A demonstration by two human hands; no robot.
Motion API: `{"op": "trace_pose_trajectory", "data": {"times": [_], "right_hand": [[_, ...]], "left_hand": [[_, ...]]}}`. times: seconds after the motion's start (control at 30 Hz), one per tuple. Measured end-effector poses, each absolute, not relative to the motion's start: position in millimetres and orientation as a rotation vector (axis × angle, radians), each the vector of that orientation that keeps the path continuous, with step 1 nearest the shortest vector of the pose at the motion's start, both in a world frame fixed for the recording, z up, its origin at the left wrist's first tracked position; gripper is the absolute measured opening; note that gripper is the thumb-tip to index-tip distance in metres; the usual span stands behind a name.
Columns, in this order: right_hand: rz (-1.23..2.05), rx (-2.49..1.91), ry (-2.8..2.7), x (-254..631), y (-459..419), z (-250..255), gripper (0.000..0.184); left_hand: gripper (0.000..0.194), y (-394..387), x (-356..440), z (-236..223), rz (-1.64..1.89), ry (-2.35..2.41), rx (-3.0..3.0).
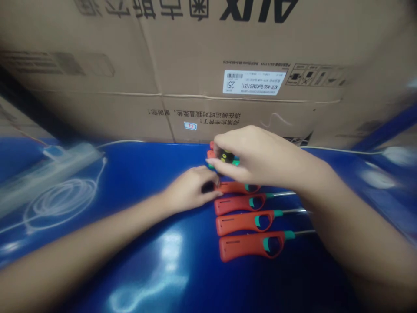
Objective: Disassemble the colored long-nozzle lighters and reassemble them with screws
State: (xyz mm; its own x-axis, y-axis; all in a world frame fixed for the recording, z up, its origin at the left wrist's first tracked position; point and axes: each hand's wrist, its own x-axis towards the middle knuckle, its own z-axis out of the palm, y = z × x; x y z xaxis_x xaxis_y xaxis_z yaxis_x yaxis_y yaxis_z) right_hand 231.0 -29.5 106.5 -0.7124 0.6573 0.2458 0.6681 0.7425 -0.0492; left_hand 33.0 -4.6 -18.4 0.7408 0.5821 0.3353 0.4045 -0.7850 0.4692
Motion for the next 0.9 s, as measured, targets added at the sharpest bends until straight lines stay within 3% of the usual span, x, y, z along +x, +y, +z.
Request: {"op": "trace_pose_trajectory", "data": {"times": [0.9], "right_hand": [[-0.187,-1.106,-2.692,228.2,-30.7,106.3,0.033]], "left_hand": [[0.020,-4.3,32.0,-18.1,0.656,0.769,2.606]]}}
